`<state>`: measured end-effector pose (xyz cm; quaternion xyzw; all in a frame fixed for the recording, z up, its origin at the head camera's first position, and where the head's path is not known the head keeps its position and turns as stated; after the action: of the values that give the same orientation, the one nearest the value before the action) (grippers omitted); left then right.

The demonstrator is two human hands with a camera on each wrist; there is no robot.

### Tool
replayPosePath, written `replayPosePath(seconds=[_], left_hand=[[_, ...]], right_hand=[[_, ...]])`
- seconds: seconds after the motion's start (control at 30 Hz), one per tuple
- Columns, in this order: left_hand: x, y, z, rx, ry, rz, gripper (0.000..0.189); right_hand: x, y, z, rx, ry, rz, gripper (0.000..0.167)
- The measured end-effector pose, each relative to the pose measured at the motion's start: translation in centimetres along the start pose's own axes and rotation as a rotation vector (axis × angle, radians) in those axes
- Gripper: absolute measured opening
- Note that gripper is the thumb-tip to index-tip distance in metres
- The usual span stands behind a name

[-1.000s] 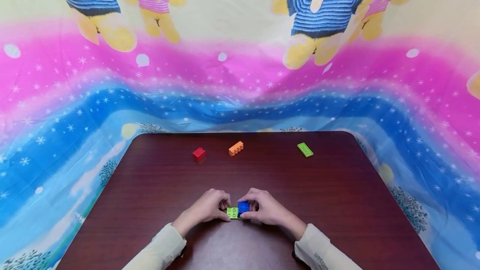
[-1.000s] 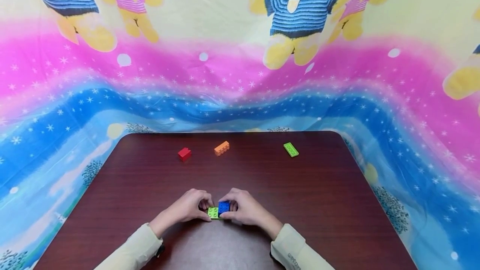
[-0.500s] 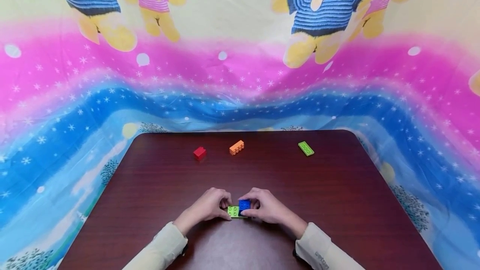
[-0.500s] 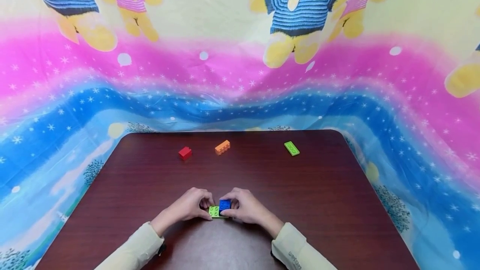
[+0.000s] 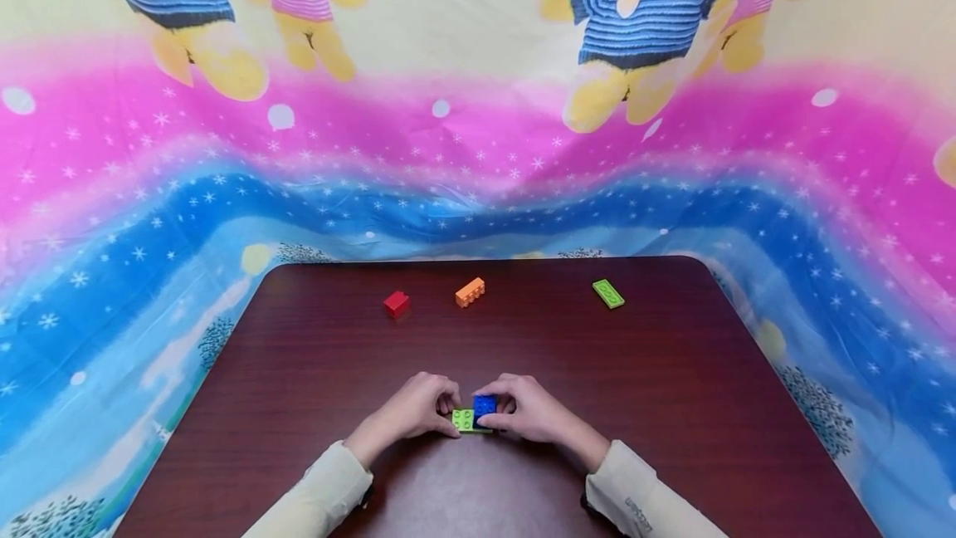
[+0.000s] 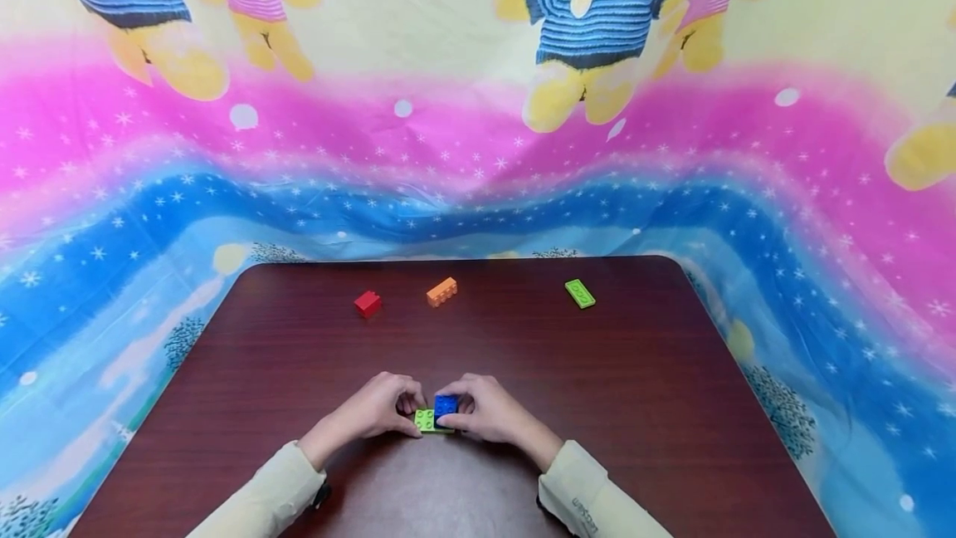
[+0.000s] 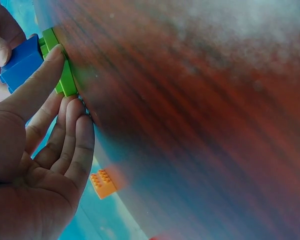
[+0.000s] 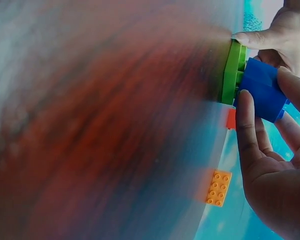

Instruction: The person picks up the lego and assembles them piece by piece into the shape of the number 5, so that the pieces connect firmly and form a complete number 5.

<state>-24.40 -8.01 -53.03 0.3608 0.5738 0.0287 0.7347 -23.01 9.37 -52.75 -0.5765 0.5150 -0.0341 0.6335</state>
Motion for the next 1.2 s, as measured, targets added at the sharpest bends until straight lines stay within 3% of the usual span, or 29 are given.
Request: replayPosePath(seconds=[0.57, 1.2], left_hand=[[-0.11, 0.04, 0.06, -0.005, 0.014, -0.009, 0.031], [0.00, 0.18, 0.25, -0.004, 0.029, -0.018, 0.030]], right_hand=[[0.00, 0.05, 0.01, 0.011, 0.015, 0.019, 0.035], [0.33, -0.62, 0.16, -0.032, 0.034, 0.144, 0.040]])
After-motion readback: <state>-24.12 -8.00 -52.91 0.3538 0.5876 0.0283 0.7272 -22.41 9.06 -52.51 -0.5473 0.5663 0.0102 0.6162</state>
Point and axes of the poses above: each hand's wrist, its own z-axis away from the middle knuckle, its own x-axis out of the palm, y = z × x, the point moved 6 cm from there along -z, towards the middle knuckle, and after that the axes turned 11 degrees about -x, right-handed, at the moved point
